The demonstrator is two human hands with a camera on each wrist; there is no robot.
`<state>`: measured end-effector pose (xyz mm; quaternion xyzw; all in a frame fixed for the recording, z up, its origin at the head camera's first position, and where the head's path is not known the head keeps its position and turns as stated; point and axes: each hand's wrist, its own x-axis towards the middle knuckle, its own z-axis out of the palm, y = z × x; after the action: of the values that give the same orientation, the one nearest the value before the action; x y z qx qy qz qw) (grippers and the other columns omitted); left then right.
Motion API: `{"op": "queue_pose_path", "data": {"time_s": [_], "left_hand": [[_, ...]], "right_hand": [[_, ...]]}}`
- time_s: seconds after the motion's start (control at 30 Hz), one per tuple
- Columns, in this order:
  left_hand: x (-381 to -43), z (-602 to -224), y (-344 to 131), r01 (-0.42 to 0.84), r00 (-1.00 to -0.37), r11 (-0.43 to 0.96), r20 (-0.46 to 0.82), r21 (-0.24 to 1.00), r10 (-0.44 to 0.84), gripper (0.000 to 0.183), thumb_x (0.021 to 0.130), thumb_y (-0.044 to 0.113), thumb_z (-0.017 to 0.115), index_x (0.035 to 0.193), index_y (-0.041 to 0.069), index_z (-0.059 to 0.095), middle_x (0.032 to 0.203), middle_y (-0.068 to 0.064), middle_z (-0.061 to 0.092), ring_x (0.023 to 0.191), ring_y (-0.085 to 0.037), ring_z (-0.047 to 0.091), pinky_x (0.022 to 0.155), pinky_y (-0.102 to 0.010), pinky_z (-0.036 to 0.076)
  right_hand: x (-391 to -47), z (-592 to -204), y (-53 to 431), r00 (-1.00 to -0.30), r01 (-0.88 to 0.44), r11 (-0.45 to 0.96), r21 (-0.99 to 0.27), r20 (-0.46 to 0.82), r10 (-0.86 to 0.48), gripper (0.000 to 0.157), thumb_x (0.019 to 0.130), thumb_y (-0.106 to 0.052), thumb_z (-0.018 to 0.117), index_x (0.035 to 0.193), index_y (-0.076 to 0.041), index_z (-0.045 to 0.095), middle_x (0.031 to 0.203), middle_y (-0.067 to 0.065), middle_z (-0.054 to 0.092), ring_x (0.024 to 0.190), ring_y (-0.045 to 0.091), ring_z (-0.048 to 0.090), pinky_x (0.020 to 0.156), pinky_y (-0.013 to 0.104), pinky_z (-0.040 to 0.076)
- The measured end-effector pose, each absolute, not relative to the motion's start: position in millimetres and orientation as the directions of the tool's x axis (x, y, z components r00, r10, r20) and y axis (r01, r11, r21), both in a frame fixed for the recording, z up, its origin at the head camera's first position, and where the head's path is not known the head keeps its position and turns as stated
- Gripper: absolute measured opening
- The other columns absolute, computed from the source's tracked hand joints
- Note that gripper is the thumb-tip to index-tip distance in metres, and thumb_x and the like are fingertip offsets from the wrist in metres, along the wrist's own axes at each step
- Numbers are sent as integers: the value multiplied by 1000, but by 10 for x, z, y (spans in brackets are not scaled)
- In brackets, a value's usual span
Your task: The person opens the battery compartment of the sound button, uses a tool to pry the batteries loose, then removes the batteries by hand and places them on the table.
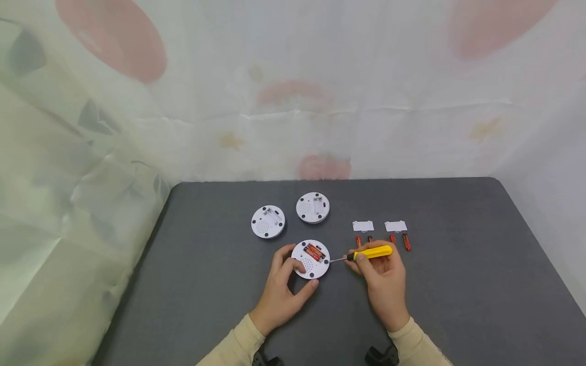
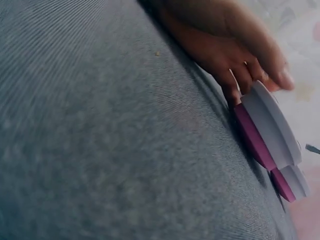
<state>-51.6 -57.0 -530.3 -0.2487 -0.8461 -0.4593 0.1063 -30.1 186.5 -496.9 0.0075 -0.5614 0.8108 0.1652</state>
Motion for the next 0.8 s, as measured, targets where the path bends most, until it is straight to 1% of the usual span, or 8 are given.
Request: {"op": "queue_pose_path", "data": {"time_s": [0.1,0.2,0.3,0.37,0.5,0.63,0.8], "left_hand": [[-520,-5281,-565,483,-872,444,366,755,325,34,94,28,89,111,18,61,155,-15,43,145,-29,49,114,-47,49],[-522,-5276,-562,459,-882,430,339,777,329,35,94,26,89,115,17,63,156,-15,42,145,-28,50,118,-45,47],[-527,-5287,-560,466,-877,418,345,780,334,33,95,24,89,116,17,65,156,-16,41,145,-28,51,118,-44,46],[-528,-5286,-561,466,-876,413,343,782,338,32,95,24,89,117,17,66,157,-16,41,146,-27,51,118,-43,47],[-530,-5289,-565,474,-872,405,351,782,342,32,95,24,89,118,17,67,157,-16,41,146,-27,51,118,-42,47],[-537,-5300,-566,516,-850,391,396,762,348,34,95,21,89,121,16,69,155,-18,42,143,-29,55,116,-40,49],[-552,-5306,-555,561,-820,354,446,748,357,37,93,15,90,126,14,74,155,-20,43,137,-29,59,113,-35,52]], "right_hand": [[-290,-4953,1849,-946,-280,-251,-926,222,236,33,99,25,59,127,22,42,115,26,60,109,28,76,89,45,62],[-280,-4938,1832,-939,-313,-214,-925,267,217,36,96,29,59,126,23,41,116,23,61,110,26,76,90,43,62],[-298,-4946,1817,-910,-407,-233,-883,369,190,36,93,34,57,124,26,41,116,25,62,111,28,76,89,42,62],[-320,-4954,1804,-883,-467,-251,-848,437,169,35,91,36,56,122,28,43,115,29,62,111,31,75,90,42,62],[-351,-4968,1781,-852,-523,-226,-822,505,136,36,88,38,57,121,28,47,116,32,61,113,33,75,92,41,62],[-360,-4984,1756,-838,-545,-193,-816,532,121,33,88,35,61,119,27,49,116,33,59,112,33,75,95,37,62],[-366,-5003,1729,-835,-550,-180,-816,535,124,30,94,23,69,117,26,50,115,32,58,110,32,75,95,34,62]]}}
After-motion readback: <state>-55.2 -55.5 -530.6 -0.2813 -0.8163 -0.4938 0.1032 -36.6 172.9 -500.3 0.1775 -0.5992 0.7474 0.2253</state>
